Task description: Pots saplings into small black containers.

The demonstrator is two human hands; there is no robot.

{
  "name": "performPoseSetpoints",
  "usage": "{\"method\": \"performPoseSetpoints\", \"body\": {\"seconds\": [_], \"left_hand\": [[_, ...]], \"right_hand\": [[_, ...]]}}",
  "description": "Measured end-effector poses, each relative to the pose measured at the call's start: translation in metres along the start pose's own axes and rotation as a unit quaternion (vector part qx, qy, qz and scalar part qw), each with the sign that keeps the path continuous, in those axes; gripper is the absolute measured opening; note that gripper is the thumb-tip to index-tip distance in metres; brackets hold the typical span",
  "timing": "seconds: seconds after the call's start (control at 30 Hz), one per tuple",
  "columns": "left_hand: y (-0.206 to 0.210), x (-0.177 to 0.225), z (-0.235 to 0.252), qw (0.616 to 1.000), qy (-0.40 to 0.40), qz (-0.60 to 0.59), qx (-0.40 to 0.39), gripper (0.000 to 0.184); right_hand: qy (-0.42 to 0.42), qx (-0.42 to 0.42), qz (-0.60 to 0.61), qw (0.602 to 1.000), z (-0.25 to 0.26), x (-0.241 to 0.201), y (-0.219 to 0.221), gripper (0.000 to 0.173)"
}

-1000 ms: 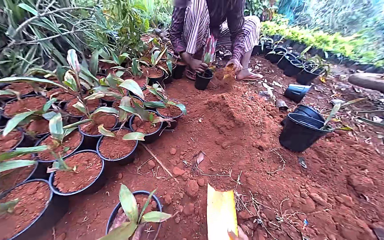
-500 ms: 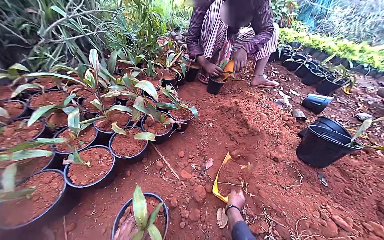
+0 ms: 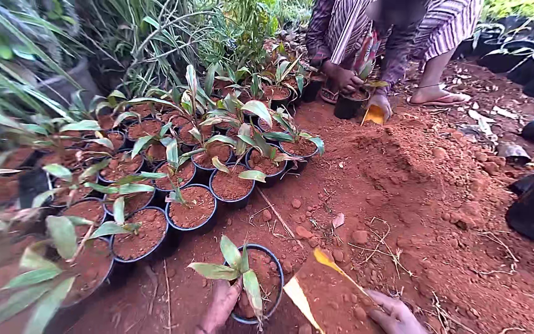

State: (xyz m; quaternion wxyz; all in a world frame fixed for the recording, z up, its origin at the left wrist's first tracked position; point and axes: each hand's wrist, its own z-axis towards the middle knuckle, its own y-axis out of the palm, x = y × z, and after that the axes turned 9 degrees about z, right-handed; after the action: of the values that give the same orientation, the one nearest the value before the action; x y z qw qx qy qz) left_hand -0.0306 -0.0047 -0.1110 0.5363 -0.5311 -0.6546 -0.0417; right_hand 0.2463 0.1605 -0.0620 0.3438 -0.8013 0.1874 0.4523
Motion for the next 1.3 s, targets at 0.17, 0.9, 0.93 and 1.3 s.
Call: {"method": "performPoseSetpoints", "body": {"seconds": [0.17,0.9,0.93,1.3], "left_hand": [[-0.001,0.009,0.004,0.994,-0.027,-0.109,0.014,0.038],[-0.024,0.001,-0.014,0.98,0.181,0.036,-0.074,0.032],[-0.02,-0.005,-0.023,0.978,0.203,0.025,-0.045,0.029],[0.0,-0.038,-0.043,0.933,0.358,0.035,0.032,0.022]], "right_hand": [[0.016,-0.209,-0.145,0.967,0.026,-0.082,0.032,0.033],[0.029,-0.11,-0.205,0.972,0.011,-0.079,0.036,0.04],[0.006,-0.125,-0.235,0.964,0.018,-0.085,0.035,0.04],[-0.041,-0.224,-0.289,0.93,0.067,-0.099,0.03,0.038]]}}
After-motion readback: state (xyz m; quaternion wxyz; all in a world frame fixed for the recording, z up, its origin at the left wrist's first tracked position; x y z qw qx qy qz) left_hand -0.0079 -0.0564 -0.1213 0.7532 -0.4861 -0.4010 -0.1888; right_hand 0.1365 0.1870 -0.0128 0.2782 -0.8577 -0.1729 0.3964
